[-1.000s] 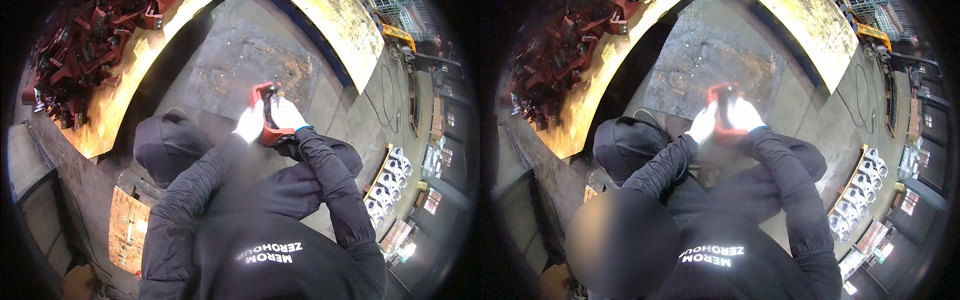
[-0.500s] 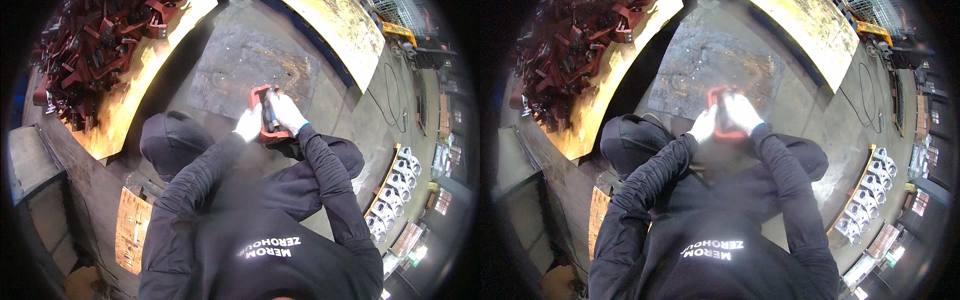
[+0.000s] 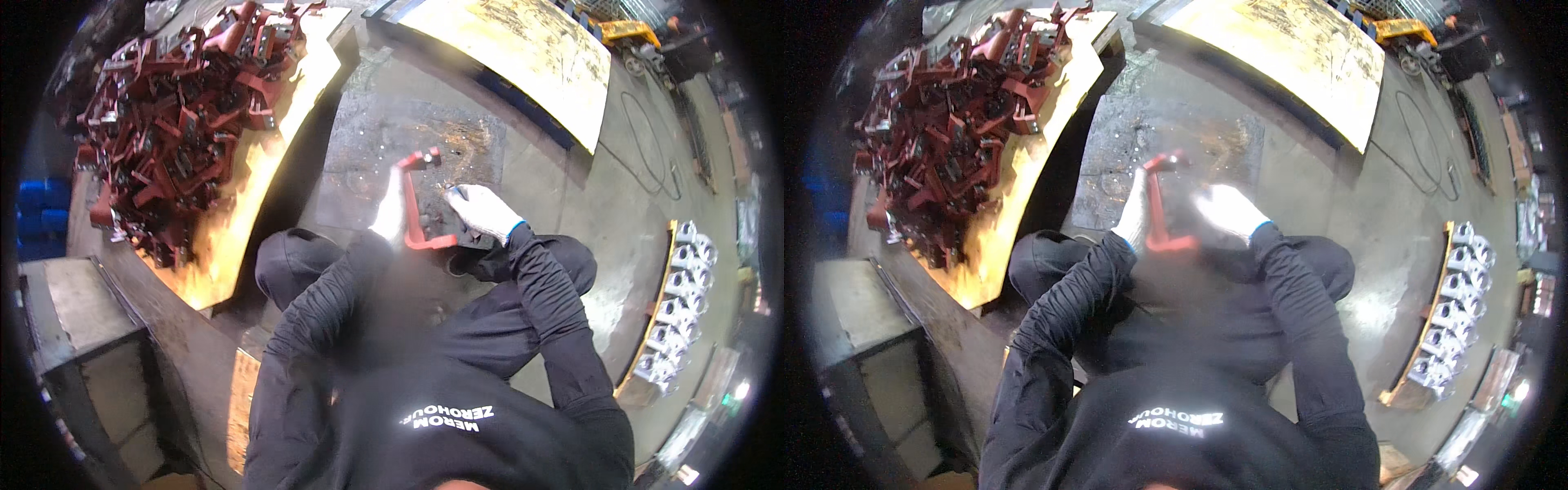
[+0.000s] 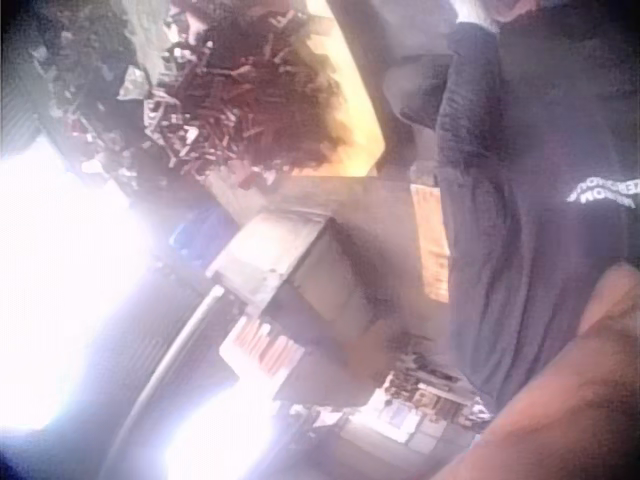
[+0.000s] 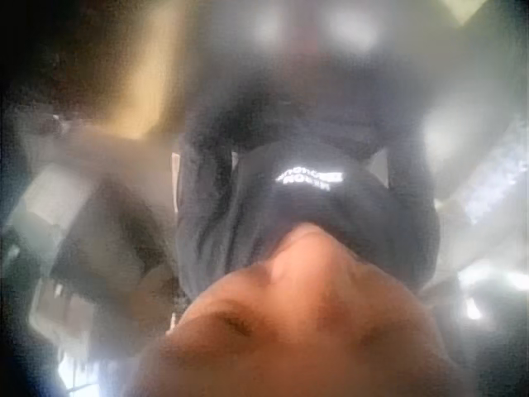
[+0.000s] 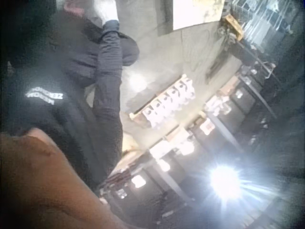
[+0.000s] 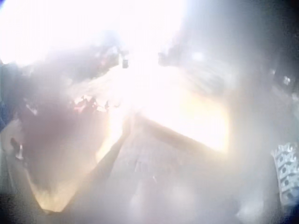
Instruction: The person sits on the floor and repeatedly picks up red metal parts from a wooden pallet, grinds them with a handheld tool, and places them back on the pallet.
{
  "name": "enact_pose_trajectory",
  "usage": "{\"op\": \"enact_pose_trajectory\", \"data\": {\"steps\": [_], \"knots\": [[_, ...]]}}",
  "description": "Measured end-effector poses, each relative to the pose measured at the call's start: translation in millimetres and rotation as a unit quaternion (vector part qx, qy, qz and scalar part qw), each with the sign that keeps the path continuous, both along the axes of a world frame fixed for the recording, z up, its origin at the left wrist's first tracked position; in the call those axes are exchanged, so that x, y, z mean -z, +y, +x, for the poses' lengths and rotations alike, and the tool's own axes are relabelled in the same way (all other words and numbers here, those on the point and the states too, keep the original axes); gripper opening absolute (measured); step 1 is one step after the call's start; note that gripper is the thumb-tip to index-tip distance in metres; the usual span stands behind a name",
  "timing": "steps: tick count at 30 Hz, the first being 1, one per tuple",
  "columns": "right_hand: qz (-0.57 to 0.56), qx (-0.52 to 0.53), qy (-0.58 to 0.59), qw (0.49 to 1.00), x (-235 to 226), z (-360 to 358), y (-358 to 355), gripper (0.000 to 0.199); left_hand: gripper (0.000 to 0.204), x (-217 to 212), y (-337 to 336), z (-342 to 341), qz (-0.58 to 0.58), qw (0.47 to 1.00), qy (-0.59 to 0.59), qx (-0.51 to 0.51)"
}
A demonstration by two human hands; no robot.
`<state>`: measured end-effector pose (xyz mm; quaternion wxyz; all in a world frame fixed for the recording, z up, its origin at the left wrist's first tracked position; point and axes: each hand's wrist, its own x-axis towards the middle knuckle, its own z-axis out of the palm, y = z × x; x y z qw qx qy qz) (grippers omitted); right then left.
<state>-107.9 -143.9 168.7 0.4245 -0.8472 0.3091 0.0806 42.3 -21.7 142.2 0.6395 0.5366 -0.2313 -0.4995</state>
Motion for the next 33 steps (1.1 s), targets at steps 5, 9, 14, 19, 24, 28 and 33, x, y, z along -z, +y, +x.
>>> {"op": "enact_pose_trajectory", "data": {"steps": [5,9,14,19,24,28,33], "knots": [[-0.146,0.127,-0.195,0.962,24,18,6,0.041,0.1,-12,-11,37,0.018,0.929,0.337,0.15],[-0.047,0.117,-0.069,0.99,7,33,5,0.046,0.097,-43,-11,21,0.05,0.938,0.336,0.072],[-0.077,0.141,-0.094,0.982,4,41,9,0.047,0.095,-11,-10,26,0.081,0.924,0.371,0.044],[-0.069,0.138,-0.027,0.988,16,43,9,0.049,0.079,-42,-11,18,0.072,0.907,0.413,0.025],[-0.109,0.156,-0.019,0.982,16,45,14,0.05,0.075,-32,-11,24,0.072,0.902,0.423,0.037],[-0.112,0.169,-0.012,0.979,16,45,17,0.05,0.073,-56,-9,24,0.059,0.899,0.427,0.078],[-0.105,0.182,-0.001,0.978,7,46,18,0.049,0.067,-49,-11,18,0.071,0.894,0.44,0.045]]}}
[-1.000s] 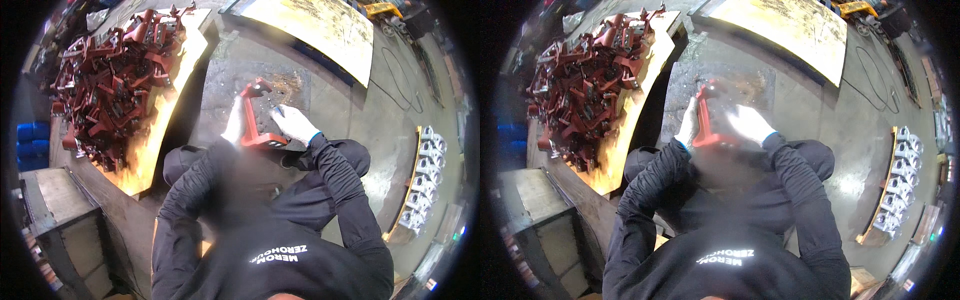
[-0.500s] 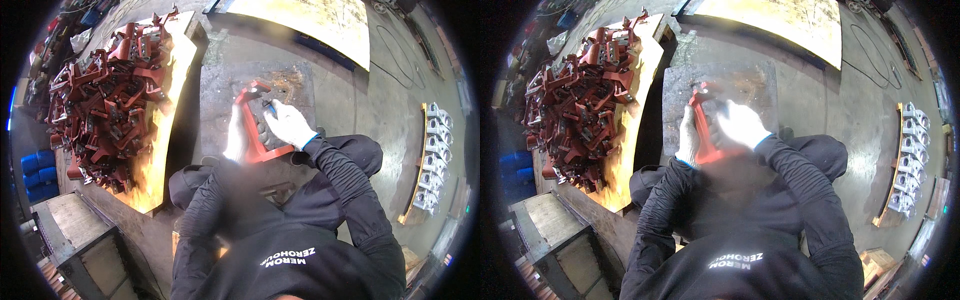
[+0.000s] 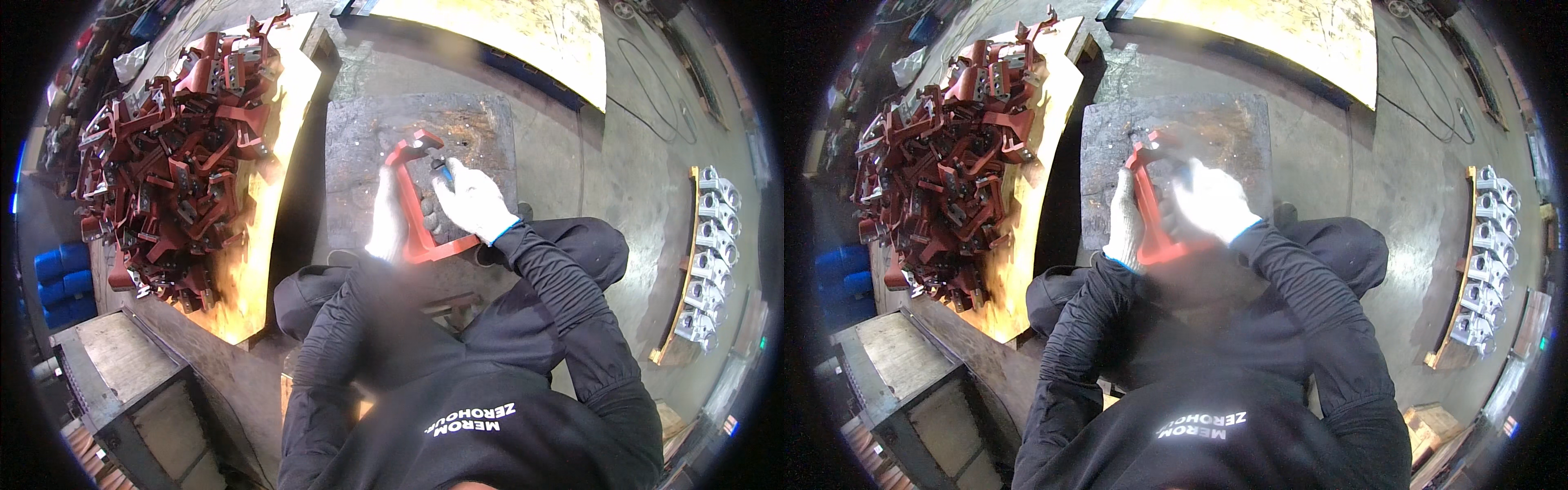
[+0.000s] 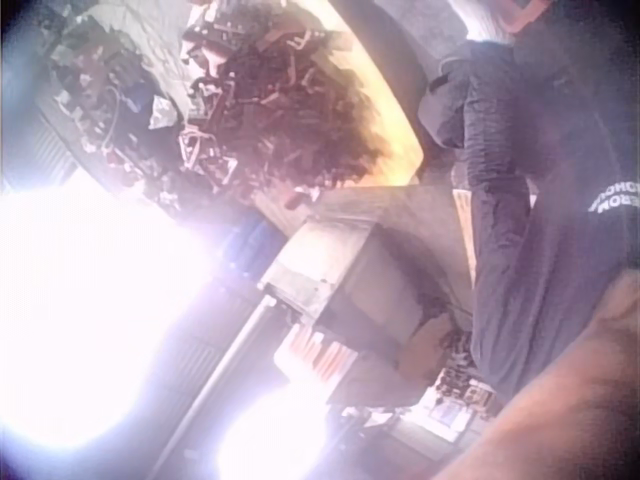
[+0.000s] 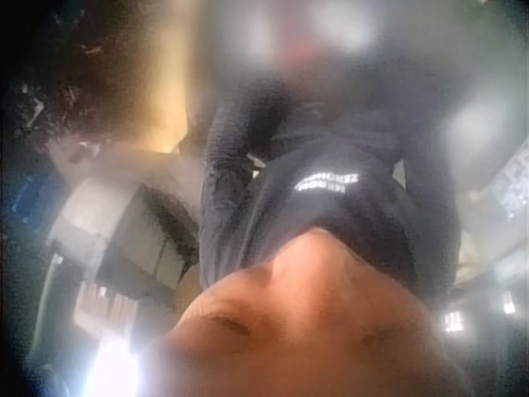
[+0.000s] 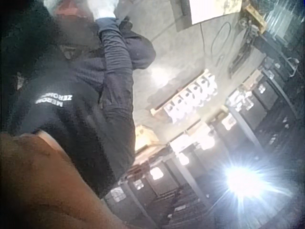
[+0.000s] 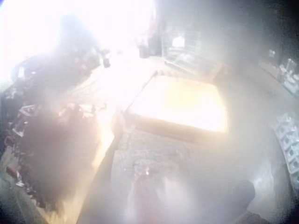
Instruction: The person sits on the floor and repeatedly picks up red metal parts from a wooden pallet, grinds them with a handheld tool, and places them back on the pallet.
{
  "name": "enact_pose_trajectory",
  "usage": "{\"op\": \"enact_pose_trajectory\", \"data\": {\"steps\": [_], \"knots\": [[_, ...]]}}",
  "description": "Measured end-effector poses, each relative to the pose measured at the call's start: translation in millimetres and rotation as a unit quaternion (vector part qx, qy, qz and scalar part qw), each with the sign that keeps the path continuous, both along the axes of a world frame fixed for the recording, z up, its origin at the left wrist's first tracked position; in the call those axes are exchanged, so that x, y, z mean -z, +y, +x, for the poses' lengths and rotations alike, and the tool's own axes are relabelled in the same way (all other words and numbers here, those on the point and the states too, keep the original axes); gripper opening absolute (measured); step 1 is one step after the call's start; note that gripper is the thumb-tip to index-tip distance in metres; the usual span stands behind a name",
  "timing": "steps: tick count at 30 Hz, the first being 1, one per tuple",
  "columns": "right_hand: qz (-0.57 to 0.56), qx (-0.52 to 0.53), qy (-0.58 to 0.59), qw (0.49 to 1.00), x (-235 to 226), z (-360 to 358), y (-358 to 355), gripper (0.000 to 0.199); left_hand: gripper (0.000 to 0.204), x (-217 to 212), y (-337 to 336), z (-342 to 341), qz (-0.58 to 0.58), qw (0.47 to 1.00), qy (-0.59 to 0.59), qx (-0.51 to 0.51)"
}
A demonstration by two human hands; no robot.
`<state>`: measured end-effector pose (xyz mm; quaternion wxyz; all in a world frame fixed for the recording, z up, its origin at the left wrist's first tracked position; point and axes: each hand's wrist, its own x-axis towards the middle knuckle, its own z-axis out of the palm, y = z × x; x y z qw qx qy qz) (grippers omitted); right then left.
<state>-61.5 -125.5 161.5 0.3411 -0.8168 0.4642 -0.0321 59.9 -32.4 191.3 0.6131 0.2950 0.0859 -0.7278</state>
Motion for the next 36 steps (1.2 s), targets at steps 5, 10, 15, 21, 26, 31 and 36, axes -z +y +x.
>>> {"op": "enact_pose_trajectory", "data": {"steps": [5,10,15,21,26,31,36], "knots": [[-0.01,-0.028,-0.013,0.999,6,-1,3,0.049,0.065,30,4,14,-0.103,0.989,0.094,0.05],[-0.017,-0.009,0.007,1.0,10,-3,3,0.046,0.068,-19,-4,1,0.012,0.999,-0.004,0.036],[-0.052,-0.079,0.002,0.995,36,-5,8,0.041,0.092,53,8,-9,-0.131,0.933,-0.336,0.002],[-0.072,-0.082,-0.005,0.994,42,-7,16,0.04,0.08,58,10,-27,0.075,0.895,-0.439,0.005],[-0.085,-0.064,-0.019,0.994,17,-1,21,0.04,0.051,66,5,-31,0.135,0.891,-0.43,-0.053],[-0.115,-0.059,-0.076,0.989,26,-7,15,0.038,0.051,68,1,-28,0.11,0.907,-0.403,-0.042],[0.069,0.001,-0.211,0.975,-21,-16,0,0.034,0.052,58,-5,-16,0.09,0.91,-0.405,-0.028]]}}
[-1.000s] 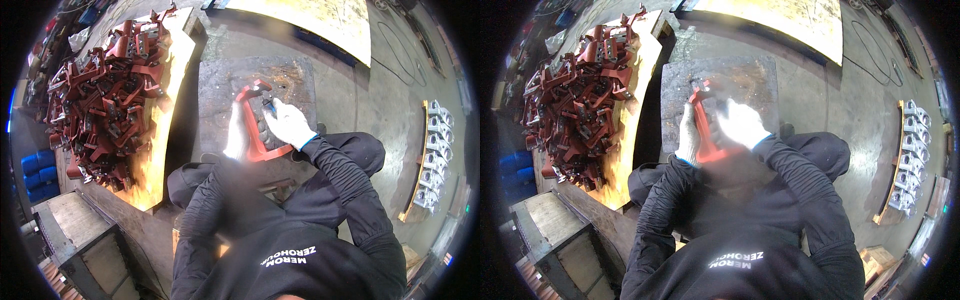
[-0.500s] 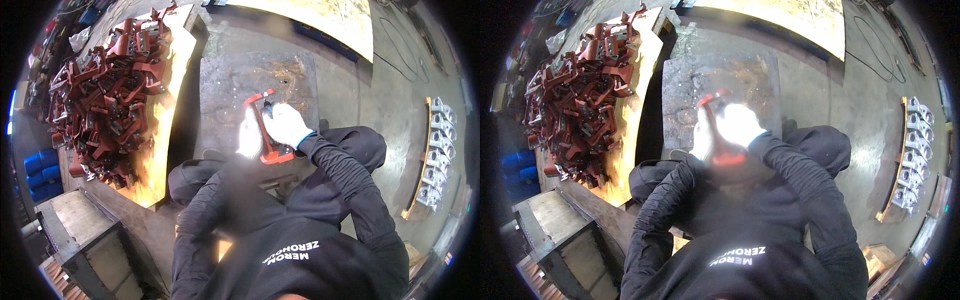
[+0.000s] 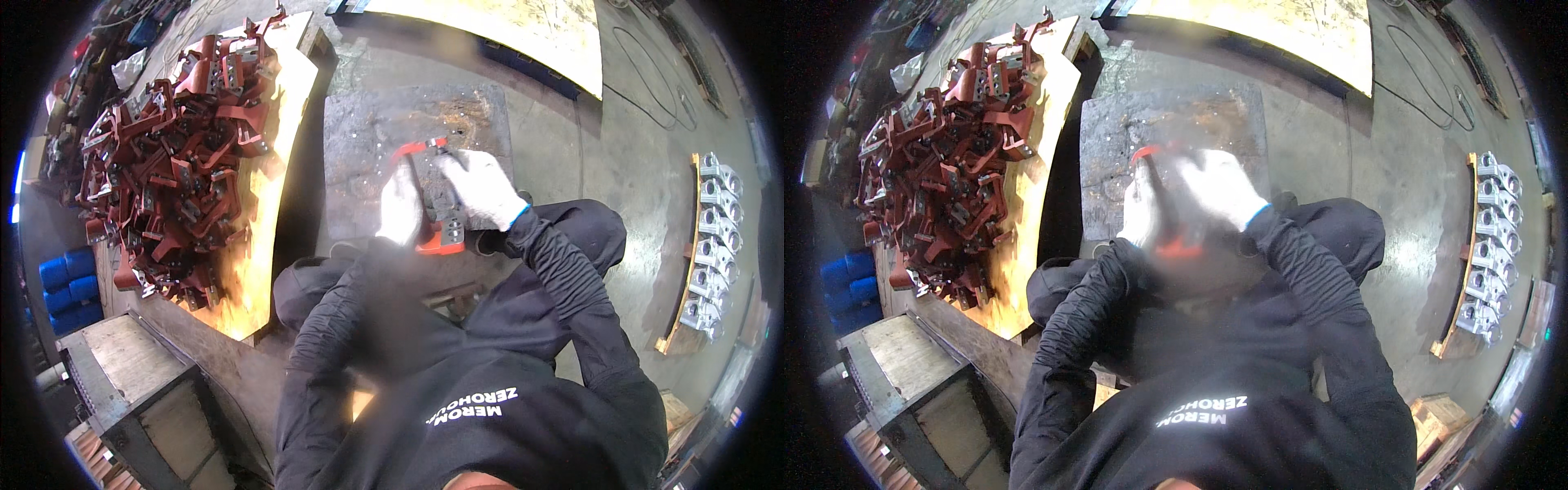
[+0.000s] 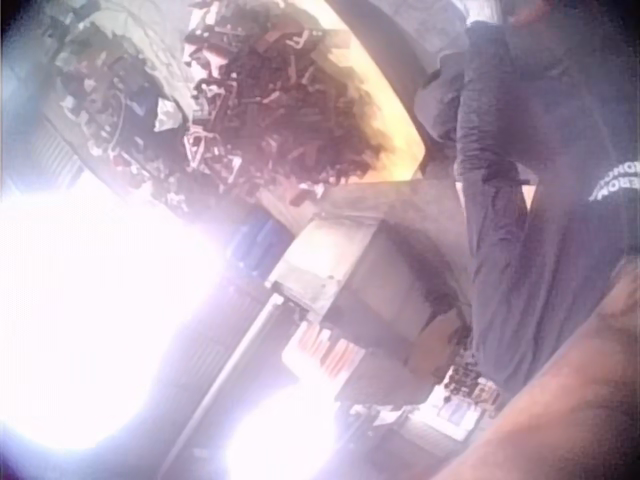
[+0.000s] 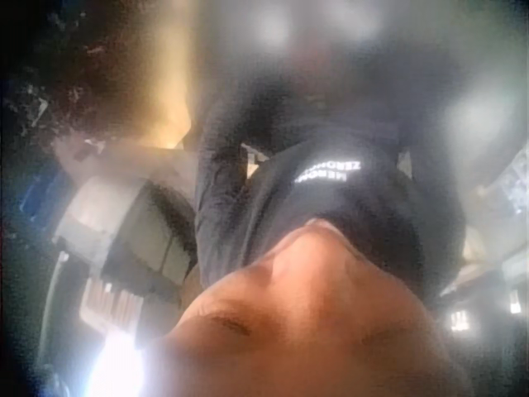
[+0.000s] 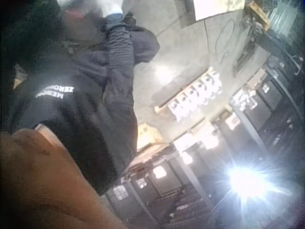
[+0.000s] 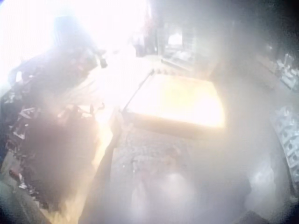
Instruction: The person sits on the floor and repeatedly picks up red metal parts from a wooden pallet, grinds them with a handheld tool, and places them back on the pallet.
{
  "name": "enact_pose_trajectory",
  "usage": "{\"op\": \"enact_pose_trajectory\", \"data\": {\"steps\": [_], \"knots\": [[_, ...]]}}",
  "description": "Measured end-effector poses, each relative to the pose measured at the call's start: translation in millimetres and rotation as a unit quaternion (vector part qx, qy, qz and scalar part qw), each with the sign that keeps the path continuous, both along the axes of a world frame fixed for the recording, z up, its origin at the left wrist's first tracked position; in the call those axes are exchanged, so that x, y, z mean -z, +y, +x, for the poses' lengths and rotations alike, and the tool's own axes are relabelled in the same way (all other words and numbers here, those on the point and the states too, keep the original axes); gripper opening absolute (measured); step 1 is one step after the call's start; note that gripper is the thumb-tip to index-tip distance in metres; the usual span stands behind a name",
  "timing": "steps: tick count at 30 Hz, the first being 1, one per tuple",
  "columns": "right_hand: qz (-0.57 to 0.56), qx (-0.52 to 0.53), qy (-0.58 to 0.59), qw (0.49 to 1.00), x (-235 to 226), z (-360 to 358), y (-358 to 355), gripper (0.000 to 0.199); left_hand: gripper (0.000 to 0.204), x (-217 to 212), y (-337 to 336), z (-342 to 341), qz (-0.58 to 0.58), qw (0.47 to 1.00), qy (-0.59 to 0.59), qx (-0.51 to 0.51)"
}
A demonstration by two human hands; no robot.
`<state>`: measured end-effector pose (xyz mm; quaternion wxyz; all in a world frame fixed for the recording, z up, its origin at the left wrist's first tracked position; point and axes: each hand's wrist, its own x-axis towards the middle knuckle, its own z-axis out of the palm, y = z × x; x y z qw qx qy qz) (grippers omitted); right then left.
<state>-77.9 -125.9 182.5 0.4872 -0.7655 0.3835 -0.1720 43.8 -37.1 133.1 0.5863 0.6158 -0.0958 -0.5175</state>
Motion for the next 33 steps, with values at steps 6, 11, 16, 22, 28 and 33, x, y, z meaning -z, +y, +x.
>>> {"op": "enact_pose_trajectory", "data": {"steps": [6,11,16,22,28,33], "knots": [[0.166,0.036,-0.019,0.985,7,-13,-18,0.036,0.056,2,6,3,-0.052,0.997,-0.054,0.024],[0.231,0.195,0.019,0.953,51,-21,-53,0.039,0.055,-31,14,14,-0.024,0.997,0.073,-0.014],[0.364,0.139,-0.112,0.914,18,-14,-47,0.046,0.05,-29,14,24,-0.092,0.977,-0.192,0.002],[0.374,0.06,-0.113,0.919,-5,-3,-47,0.025,0.051,-18,21,24,-0.079,0.887,-0.441,0.111],[0.07,-0.102,-0.012,0.992,-66,17,-20,0.026,0.057,-23,17,27,-0.152,0.987,-0.033,-0.047],[0.082,-0.181,0.032,0.98,-79,12,-8,0.021,0.053,-65,19,33,-0.207,0.913,0.35,0.028]]}}
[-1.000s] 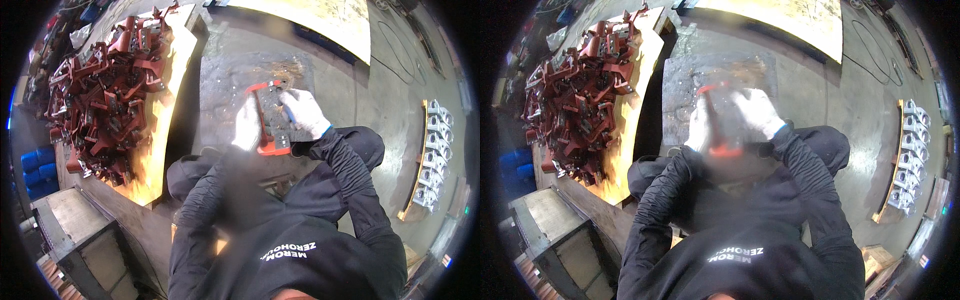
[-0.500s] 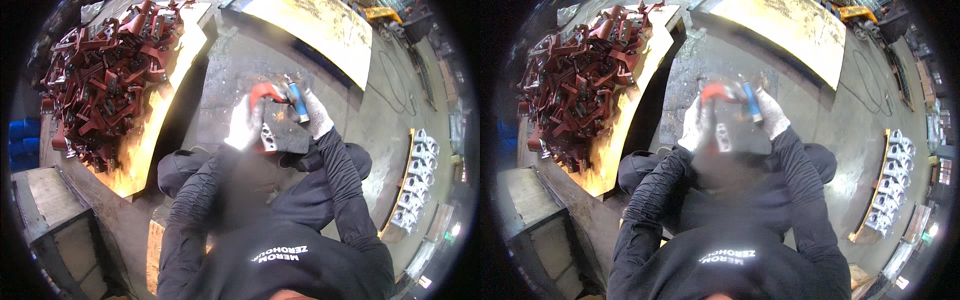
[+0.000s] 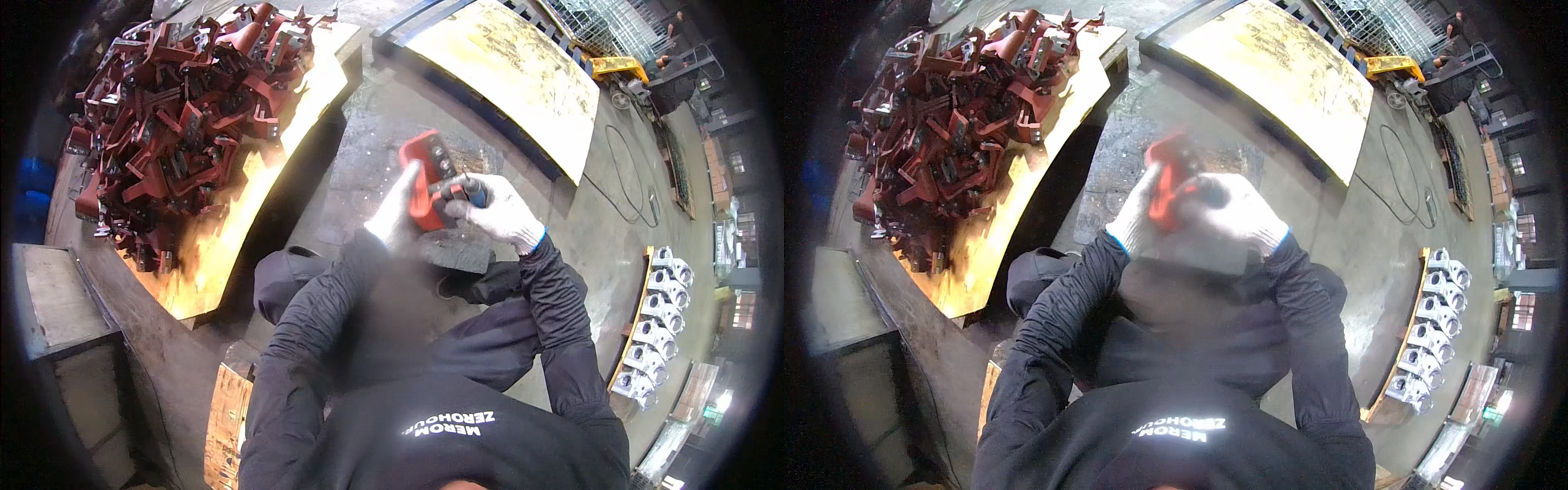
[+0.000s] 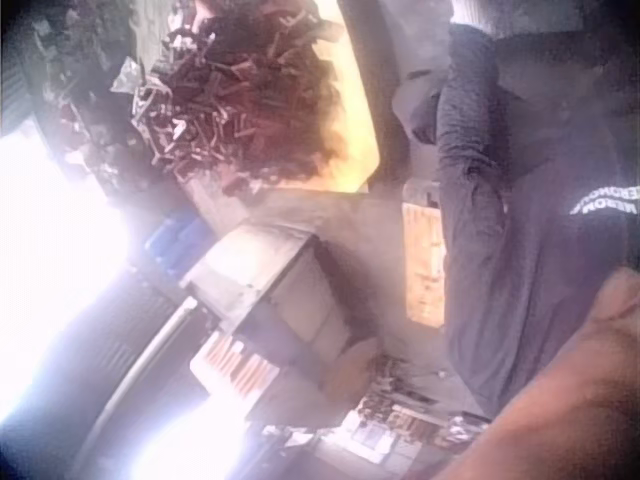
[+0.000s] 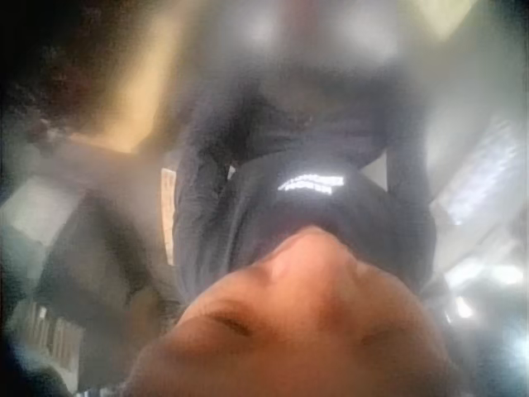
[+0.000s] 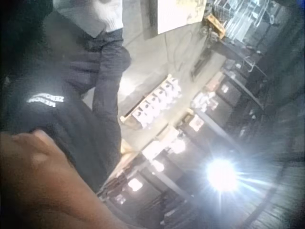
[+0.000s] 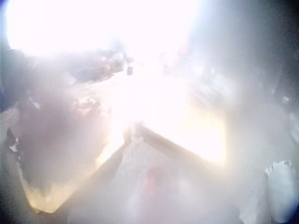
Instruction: The person sits on the floor and repeatedly picks up red metal parts from a wooden pallet, grinds them with a handheld tool, and places them back on the pallet.
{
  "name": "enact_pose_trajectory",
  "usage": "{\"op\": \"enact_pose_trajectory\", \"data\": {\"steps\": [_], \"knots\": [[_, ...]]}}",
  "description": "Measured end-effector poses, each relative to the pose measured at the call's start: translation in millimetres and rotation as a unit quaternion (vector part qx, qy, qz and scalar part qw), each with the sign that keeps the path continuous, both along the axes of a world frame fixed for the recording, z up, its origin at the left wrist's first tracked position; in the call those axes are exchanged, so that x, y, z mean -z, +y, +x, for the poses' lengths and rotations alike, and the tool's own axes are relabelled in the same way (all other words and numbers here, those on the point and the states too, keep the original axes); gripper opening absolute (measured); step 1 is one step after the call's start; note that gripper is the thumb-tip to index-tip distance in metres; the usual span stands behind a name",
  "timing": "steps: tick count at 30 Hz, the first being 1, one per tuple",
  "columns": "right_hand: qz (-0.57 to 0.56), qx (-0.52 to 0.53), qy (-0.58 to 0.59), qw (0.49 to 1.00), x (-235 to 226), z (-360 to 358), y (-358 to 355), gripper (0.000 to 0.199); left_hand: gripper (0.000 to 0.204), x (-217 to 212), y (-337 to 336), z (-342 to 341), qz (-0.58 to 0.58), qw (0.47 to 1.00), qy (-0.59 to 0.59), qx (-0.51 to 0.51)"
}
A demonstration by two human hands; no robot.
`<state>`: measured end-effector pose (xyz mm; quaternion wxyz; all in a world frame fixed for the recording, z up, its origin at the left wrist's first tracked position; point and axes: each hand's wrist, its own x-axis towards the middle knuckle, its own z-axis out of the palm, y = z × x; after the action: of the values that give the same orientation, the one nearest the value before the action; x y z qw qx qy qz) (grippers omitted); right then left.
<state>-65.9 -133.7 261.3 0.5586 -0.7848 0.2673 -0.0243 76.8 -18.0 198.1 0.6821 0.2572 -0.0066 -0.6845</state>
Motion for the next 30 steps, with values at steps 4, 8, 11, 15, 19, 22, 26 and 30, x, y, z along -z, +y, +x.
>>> {"op": "enact_pose_trajectory", "data": {"steps": [4,8,11,15,19,22,26,30], "knots": [[-0.002,-0.072,0.012,0.997,12,-12,-3,0.02,0.034,45,-12,-7,0.082,0.995,0.025,-0.049],[0.026,0.027,-0.038,0.999,57,-35,-13,0.024,0.027,78,-37,-5,0.111,0.991,-0.001,-0.073],[-0.057,0.143,-0.012,0.988,47,-31,12,0.038,0.014,67,-42,13,0.152,0.978,0.026,-0.143],[-0.265,0.146,0.058,0.951,36,-38,32,0.045,0.018,70,-44,29,0.071,0.968,0.085,-0.226],[-0.394,0.054,0.029,0.917,26,-37,35,0.034,0.015,59,-37,32,0.124,0.965,0.059,-0.225],[-0.435,0.04,0.028,0.899,13,-21,33,0.031,0.014,58,-33,30,0.102,0.968,0.053,-0.222],[-0.442,0.057,0.019,0.895,5,-10,33,0.032,0.014,57,-30,32,0.102,0.965,0.05,-0.237],[-0.434,0.064,0.063,0.896,8,-5,33,0.032,0.015,50,-27,33,0.133,0.959,0.045,-0.245]]}}
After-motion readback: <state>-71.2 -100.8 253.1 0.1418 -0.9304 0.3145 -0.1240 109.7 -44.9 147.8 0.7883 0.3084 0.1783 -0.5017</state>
